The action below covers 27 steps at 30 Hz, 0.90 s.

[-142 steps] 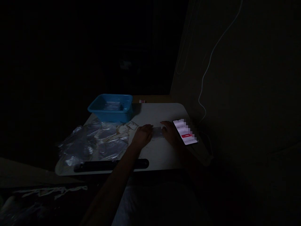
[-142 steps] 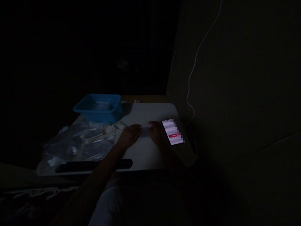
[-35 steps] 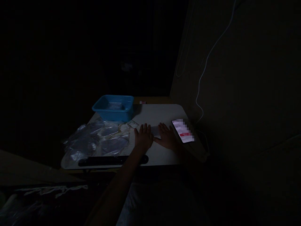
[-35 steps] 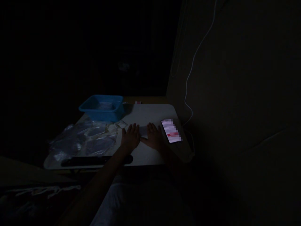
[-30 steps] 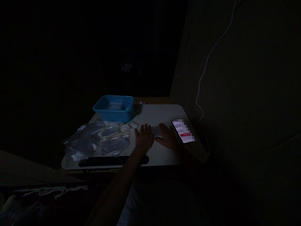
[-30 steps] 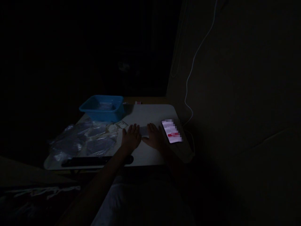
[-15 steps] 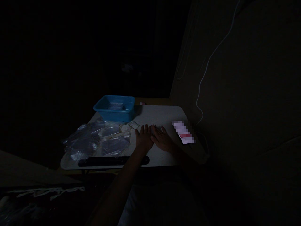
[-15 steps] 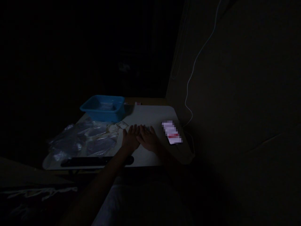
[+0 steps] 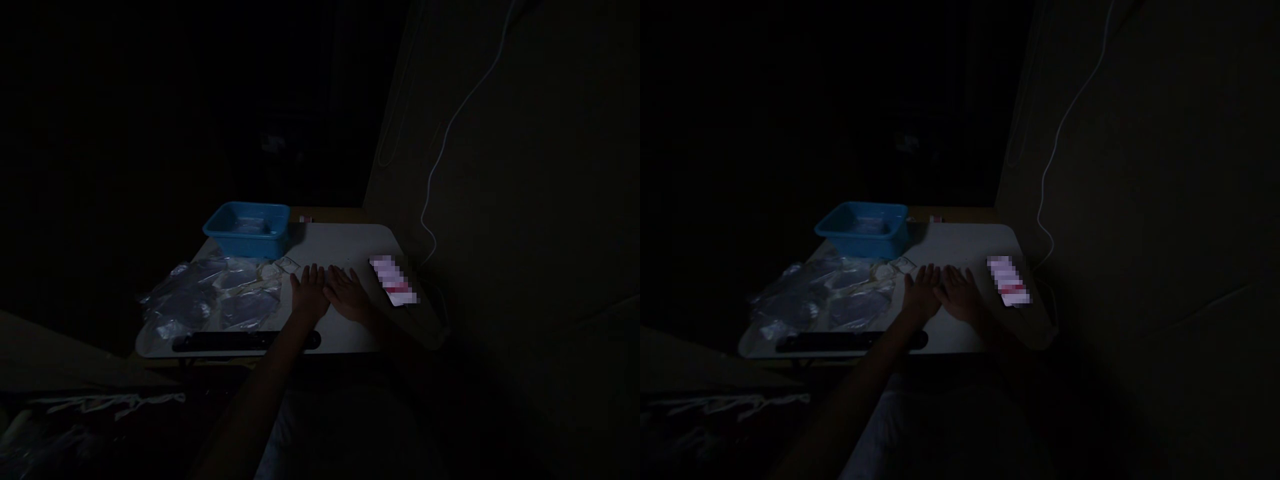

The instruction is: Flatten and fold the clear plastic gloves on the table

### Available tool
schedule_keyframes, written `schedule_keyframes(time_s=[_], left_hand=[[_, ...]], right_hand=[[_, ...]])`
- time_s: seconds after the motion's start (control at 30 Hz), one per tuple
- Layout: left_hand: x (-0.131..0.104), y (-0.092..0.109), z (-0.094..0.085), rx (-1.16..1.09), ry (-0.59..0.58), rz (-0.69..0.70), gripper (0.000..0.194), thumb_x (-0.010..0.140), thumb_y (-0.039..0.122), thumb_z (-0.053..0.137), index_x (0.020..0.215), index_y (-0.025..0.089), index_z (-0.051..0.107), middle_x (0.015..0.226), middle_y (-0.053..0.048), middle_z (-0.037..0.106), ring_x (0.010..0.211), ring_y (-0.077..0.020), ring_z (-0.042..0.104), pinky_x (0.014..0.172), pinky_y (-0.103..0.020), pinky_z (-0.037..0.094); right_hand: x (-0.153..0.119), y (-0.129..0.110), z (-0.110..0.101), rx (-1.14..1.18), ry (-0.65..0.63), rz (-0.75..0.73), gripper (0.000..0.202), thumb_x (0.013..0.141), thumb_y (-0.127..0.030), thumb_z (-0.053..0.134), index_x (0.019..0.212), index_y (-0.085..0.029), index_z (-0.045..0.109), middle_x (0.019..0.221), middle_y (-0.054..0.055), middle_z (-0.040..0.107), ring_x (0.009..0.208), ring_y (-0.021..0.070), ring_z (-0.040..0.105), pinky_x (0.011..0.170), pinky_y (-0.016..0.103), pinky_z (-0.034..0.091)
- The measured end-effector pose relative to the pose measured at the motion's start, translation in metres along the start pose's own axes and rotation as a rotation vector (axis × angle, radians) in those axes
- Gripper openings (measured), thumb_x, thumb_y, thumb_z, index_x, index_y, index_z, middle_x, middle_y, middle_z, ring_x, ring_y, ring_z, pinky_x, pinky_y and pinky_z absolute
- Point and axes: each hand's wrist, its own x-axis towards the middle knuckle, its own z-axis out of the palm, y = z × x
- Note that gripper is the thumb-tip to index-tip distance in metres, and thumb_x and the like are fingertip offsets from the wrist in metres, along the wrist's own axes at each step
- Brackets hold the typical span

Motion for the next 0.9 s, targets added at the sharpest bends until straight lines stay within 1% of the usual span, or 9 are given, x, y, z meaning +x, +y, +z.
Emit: schedule_keyframes(time_s=[0.13, 0.27, 0.43, 0.6, 0.77, 0.9], left_hand=[[0.0, 0.0, -0.001, -0.001, -0.007, -0.004, 0.055, 0.086, 0.032, 0.019, 0.138, 0.015, 0.022, 0.146, -0.009, 0.02, 0.134, -0.0266, 0.015, 0.103, -0.057, 0.014], [0.0, 0.0, 0.0, -0.004, 0.016, 0.0, 0.055, 0.087, 0.033, 0.019, 0.138, 0.014, 0.023, 0.145, -0.009, 0.021, 0.133, -0.027, 0.017, 0.102, -0.057, 0.015], [-0.002, 0.001, -0.002, -0.008, 0.041, 0.002, 0.054, 0.087, 0.032, 0.017, 0.137, 0.012, 0.025, 0.145, -0.01, 0.023, 0.132, -0.0266, 0.019, 0.102, -0.057, 0.016], [-0.003, 0.001, -0.004, 0.0, 0.044, 0.006, 0.054, 0.087, 0.032, 0.017, 0.137, 0.011, 0.025, 0.144, -0.011, 0.024, 0.132, -0.0273, 0.02, 0.101, -0.057, 0.017], [-0.002, 0.001, -0.001, -0.001, 0.064, 0.0, 0.054, 0.087, 0.032, 0.017, 0.137, 0.013, 0.025, 0.144, -0.01, 0.024, 0.132, -0.0267, 0.02, 0.101, -0.057, 0.017], [-0.002, 0.0, 0.0, -0.01, 0.059, -0.001, 0.054, 0.087, 0.033, 0.018, 0.137, 0.013, 0.026, 0.144, -0.01, 0.025, 0.132, -0.0261, 0.021, 0.101, -0.057, 0.018]], right_hand=[[-0.001, -0.003, -0.003, 0.006, -0.006, 0.047, 0.058, 0.091, -0.041, 0.015, 0.135, -0.007, 0.03, 0.139, 0.015, 0.032, 0.131, 0.0227, 0.026, 0.105, 0.047, 0.015], [-0.002, -0.004, -0.004, 0.009, -0.005, 0.083, 0.06, 0.091, -0.043, 0.013, 0.135, -0.006, 0.03, 0.139, 0.015, 0.032, 0.131, 0.0225, 0.025, 0.106, 0.046, 0.014], [-0.004, 0.003, -0.003, -0.003, -0.015, 0.129, 0.061, 0.091, -0.044, 0.012, 0.135, -0.006, 0.03, 0.14, 0.016, 0.03, 0.132, 0.0231, 0.023, 0.105, 0.048, 0.013], [-0.006, 0.009, -0.004, -0.012, -0.019, 0.117, 0.059, 0.091, -0.044, 0.014, 0.135, -0.009, 0.032, 0.14, 0.014, 0.031, 0.131, 0.023, 0.025, 0.105, 0.049, 0.014], [-0.006, 0.009, -0.002, 0.0, -0.026, 0.122, 0.06, 0.09, -0.044, 0.014, 0.135, -0.008, 0.03, 0.141, 0.014, 0.03, 0.131, 0.0233, 0.024, 0.105, 0.05, 0.014], [-0.005, 0.009, -0.001, -0.003, -0.021, 0.119, 0.06, 0.09, -0.044, 0.015, 0.135, -0.008, 0.03, 0.141, 0.015, 0.029, 0.131, 0.0235, 0.024, 0.105, 0.05, 0.015]])
